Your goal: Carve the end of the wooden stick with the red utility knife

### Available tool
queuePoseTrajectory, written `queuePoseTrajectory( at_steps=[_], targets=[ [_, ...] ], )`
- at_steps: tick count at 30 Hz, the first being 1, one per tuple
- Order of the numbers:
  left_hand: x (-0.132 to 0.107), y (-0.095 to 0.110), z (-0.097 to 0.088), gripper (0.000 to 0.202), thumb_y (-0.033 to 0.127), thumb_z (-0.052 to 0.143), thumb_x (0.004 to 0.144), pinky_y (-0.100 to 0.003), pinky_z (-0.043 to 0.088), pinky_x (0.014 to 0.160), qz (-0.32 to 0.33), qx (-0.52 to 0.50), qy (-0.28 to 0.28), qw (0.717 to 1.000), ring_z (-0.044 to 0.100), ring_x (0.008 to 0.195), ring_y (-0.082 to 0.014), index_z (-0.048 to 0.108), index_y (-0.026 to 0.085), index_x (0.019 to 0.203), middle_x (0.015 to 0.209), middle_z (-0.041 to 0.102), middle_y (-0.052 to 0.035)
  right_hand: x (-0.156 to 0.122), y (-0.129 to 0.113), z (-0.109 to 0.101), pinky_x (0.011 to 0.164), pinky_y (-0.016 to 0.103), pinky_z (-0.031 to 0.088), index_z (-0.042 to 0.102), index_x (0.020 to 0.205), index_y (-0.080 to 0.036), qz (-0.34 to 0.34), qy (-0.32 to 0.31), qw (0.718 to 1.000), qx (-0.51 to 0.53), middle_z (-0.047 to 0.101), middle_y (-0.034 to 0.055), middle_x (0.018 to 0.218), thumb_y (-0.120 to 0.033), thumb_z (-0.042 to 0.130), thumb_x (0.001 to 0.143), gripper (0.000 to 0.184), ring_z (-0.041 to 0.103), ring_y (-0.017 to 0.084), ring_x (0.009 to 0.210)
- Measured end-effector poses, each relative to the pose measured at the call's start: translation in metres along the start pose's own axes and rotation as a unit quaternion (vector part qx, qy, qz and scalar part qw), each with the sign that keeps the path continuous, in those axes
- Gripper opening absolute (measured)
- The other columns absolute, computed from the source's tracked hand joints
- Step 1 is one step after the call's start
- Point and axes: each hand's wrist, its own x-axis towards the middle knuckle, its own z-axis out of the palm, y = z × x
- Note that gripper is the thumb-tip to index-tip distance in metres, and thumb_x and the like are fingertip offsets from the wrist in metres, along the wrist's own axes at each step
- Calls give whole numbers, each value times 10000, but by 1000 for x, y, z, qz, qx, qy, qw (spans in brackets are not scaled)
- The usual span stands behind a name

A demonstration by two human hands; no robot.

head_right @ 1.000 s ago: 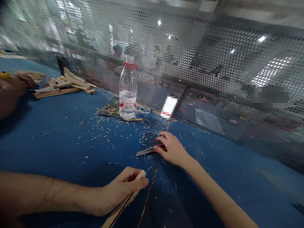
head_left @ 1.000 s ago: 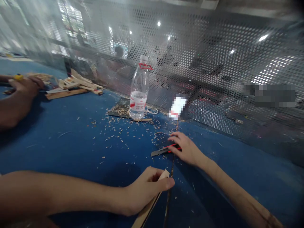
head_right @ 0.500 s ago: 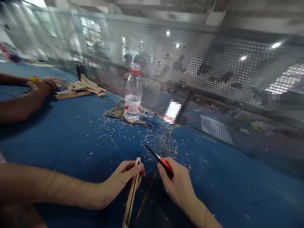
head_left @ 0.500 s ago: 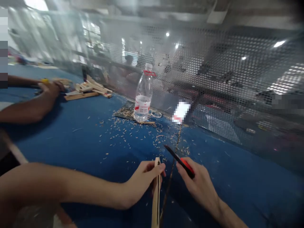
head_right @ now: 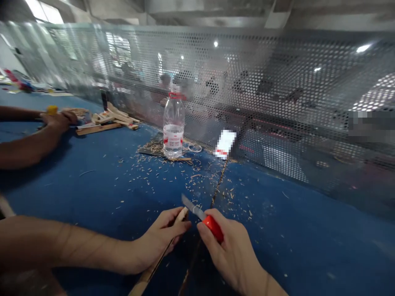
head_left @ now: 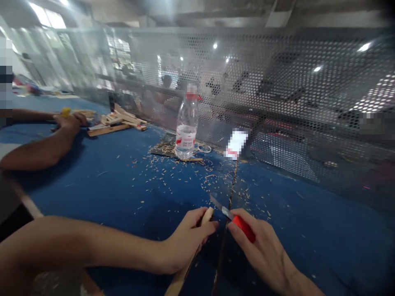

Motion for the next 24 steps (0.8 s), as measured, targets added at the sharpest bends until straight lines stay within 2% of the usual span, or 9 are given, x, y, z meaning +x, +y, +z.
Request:
queuePoseTrajectory(
  at_steps=[3,5,8,11,14,18,21,24],
  targets=[
    [0,2,-1,463,488,853,612,-232,226,470,-5,-14,0,1000,334,493,-71,572,200,841,554,422,112,-1,-7,-5,517,281,360,504,750,-293,-7,-24,999,-33,549,-62,562,-604,413,1029,428,531,153,501],
    [0,3,-1,401,436,834,629,-235,228,488,-1,-14,-32,999,326,507,-71,531,207,756,554,412,105,-2,-10,-7,536,283,360,459,754,-294,-11,-30,999,-37,574,-61,586,-550,432,1029,377,542,150,513],
    [0,4,-2,350,407,787,661,-247,207,490,3,-12,-75,997,285,501,-72,500,214,709,533,373,107,-3,-10,-6,567,286,374,481,845,-291,-43,-41,998,-22,631,-49,658,-470,361,1063,306,585,155,556],
    [1,1,-3,297,409,747,693,-252,204,494,12,-5,-73,997,277,504,-78,538,205,745,532,361,106,-3,-7,-2,531,296,335,430,798,-294,-78,-54,995,-43,603,-49,626,-483,335,1070,345,539,156,511],
    [1,-3,-5,277,406,735,727,-250,208,503,11,13,-66,998,280,523,-85,556,200,775,548,355,102,-3,-3,3,494,308,278,348,734,-300,-77,-53,993,-79,528,-62,542,-541,348,1059,405,465,155,444],
    [-1,-3,-6,253,389,717,748,-250,229,495,-4,51,-71,996,302,530,-96,540,216,802,578,388,95,-2,0,5,525,310,277,382,744,-294,-66,-70,989,-108,562,-43,563,-529,327,1069,405,517,164,470],
    [-1,0,-5,252,388,699,751,-258,205,467,-16,67,-83,994,282,511,-103,506,236,805,569,360,103,-1,-1,3,546,313,277,415,751,-288,-50,-90,986,-129,611,-20,603,-525,322,1070,408,558,177,507],
    [-3,1,-4,206,371,659,792,-258,215,472,13,82,-86,993,272,523,-104,512,228,785,594,347,96,0,-3,1,566,318,276,461,773,-285,-34,-111,983,-140,663,-2,663,-494,350,1060,372,591,192,558]
  ],
)
